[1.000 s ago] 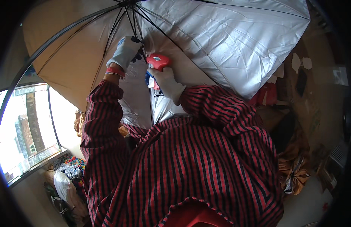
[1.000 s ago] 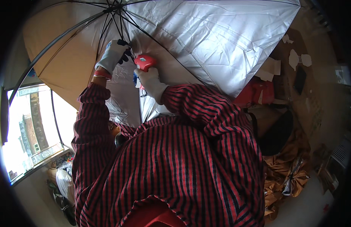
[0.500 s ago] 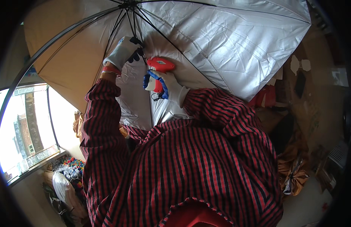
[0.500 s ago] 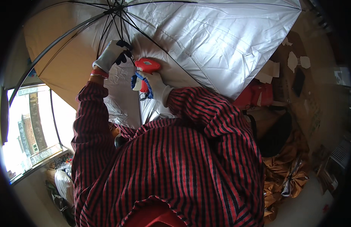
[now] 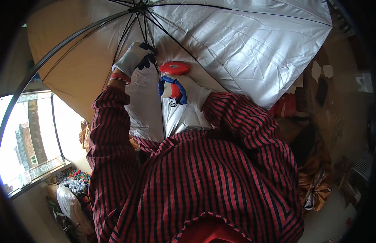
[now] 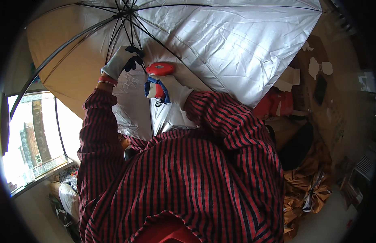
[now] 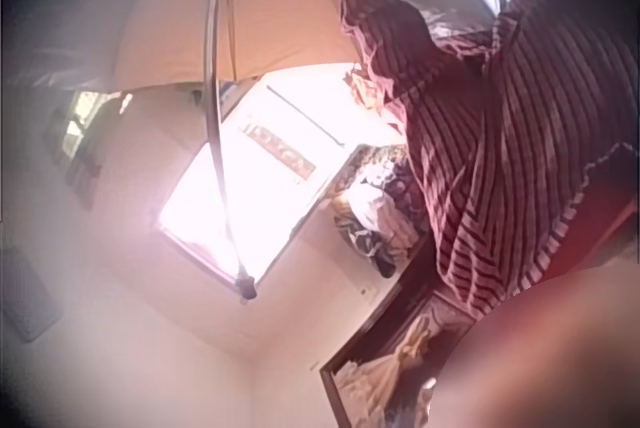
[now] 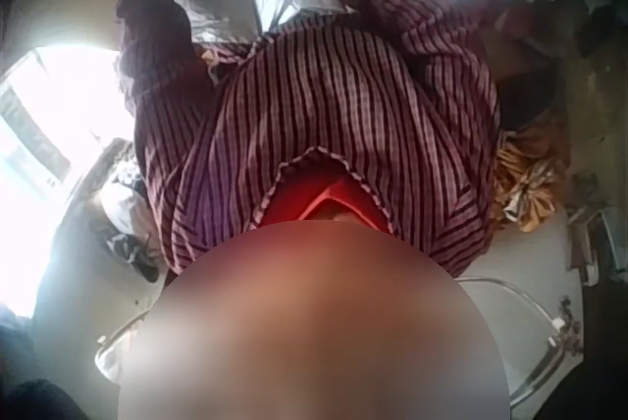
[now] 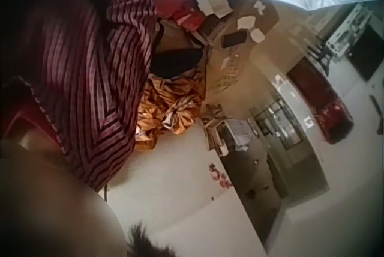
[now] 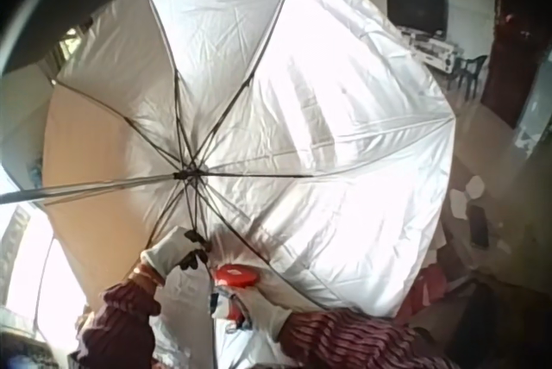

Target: Manually assembling umbrella frames by attaching components using a specialized hand tool.

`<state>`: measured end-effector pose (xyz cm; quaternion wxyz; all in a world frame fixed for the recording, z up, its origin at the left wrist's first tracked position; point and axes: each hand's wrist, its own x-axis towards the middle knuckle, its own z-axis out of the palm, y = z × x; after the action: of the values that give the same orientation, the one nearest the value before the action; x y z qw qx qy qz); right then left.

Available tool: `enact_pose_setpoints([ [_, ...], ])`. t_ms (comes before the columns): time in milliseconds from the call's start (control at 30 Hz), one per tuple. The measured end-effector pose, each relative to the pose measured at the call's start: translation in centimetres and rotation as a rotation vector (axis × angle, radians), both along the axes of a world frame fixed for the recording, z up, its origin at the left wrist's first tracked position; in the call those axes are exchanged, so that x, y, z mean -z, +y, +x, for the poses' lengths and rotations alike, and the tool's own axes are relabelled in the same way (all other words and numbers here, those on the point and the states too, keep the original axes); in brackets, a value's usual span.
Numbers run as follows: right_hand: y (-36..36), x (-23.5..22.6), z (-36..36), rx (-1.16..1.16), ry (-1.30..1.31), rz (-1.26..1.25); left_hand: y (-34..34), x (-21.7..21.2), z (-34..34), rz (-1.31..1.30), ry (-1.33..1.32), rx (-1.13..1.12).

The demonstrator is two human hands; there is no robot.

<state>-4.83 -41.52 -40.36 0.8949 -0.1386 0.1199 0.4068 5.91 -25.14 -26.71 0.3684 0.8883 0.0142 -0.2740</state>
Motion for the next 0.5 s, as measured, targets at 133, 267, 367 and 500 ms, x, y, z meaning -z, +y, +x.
enact_pose_setpoints([
  [133, -0.5, 0.4, 0.8, -0.121, -0.189, 0.146, 1.4, 0.5, 0.5, -0.1, -0.023, 0.016],
  [267, -0.8, 2.5, 2.1, -0.189, -0.03, 0.166, 1.9, 0.6, 1.1, -0.185, 0.018, 0.099],
  [367, -0.2, 0.7, 1.0, -0.069, -0.027, 0.059, 2.0, 0.5, 1.4, -0.138, 0.018, 0.134],
  [500, -0.3, -0.8, 0.8, -0.021, -0.073, -0.144, 1.6, 0.6, 0.7, -0.177, 0.01, 0.11],
])
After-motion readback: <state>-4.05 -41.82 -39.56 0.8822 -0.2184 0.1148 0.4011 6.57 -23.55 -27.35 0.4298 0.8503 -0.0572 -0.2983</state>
